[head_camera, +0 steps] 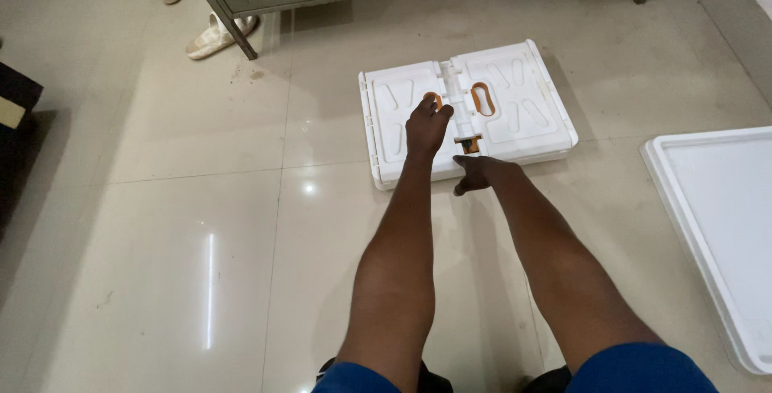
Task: The person removes a white plastic storage box from a stack, kneels, and opens it by unlatching the lid. They remove the lid and an internal frame, then fold the box sides inward to collapse it. The person repeats the process with a second box, opening and collapsing it as well.
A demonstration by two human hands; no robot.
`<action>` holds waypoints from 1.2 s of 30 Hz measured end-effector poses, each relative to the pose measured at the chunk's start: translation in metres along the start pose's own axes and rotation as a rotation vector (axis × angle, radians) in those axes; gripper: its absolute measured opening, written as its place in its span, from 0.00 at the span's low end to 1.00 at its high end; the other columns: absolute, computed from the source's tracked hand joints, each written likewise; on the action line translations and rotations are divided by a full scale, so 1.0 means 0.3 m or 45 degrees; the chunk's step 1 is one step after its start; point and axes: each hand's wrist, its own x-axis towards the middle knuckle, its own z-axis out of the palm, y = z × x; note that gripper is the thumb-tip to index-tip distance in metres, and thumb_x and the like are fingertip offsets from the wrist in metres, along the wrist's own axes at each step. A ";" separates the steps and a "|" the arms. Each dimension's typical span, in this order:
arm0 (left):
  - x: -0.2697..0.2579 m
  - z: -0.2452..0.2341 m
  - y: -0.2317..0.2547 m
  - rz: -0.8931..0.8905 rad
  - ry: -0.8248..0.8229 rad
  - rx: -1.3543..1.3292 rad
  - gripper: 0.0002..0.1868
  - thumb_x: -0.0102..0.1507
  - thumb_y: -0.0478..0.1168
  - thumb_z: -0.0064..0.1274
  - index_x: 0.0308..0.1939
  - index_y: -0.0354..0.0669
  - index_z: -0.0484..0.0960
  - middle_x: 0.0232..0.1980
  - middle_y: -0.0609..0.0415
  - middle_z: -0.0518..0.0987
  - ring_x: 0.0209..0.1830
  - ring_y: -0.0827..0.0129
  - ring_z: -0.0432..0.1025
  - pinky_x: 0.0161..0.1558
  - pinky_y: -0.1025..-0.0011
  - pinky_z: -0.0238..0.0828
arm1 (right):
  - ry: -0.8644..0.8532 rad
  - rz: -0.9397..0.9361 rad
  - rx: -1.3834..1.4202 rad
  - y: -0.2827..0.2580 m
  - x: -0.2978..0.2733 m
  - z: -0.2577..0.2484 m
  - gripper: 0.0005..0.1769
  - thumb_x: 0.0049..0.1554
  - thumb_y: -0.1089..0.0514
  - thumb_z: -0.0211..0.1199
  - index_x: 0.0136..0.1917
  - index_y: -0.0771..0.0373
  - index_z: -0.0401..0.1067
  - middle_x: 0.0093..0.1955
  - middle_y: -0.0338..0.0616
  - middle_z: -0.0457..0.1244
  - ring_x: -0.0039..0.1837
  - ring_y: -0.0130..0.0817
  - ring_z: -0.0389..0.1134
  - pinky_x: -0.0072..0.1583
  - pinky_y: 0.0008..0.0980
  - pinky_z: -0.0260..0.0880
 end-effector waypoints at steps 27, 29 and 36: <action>0.008 0.000 -0.065 -0.065 0.116 -0.160 0.38 0.54 0.52 0.55 0.68 0.41 0.76 0.62 0.39 0.80 0.63 0.52 0.74 0.62 0.61 0.69 | 0.015 -0.151 -0.142 -0.089 0.207 0.149 0.57 0.47 0.47 0.70 0.83 0.49 0.45 0.77 0.48 0.56 0.76 0.45 0.59 0.71 0.47 0.64; 0.018 0.008 -0.076 -0.102 0.118 -0.126 0.39 0.54 0.53 0.55 0.68 0.43 0.75 0.64 0.39 0.78 0.66 0.50 0.71 0.63 0.59 0.67 | 0.040 -0.250 -0.079 -0.110 0.215 0.136 0.55 0.46 0.48 0.71 0.81 0.50 0.50 0.75 0.49 0.60 0.74 0.46 0.62 0.71 0.46 0.65; 0.029 -0.007 -0.081 -0.092 0.131 -0.131 0.41 0.54 0.55 0.55 0.70 0.42 0.72 0.65 0.32 0.76 0.65 0.47 0.72 0.64 0.59 0.68 | 0.144 -0.296 0.050 -0.085 0.277 0.128 0.43 0.54 0.41 0.68 0.77 0.53 0.59 0.70 0.51 0.64 0.72 0.49 0.63 0.71 0.47 0.63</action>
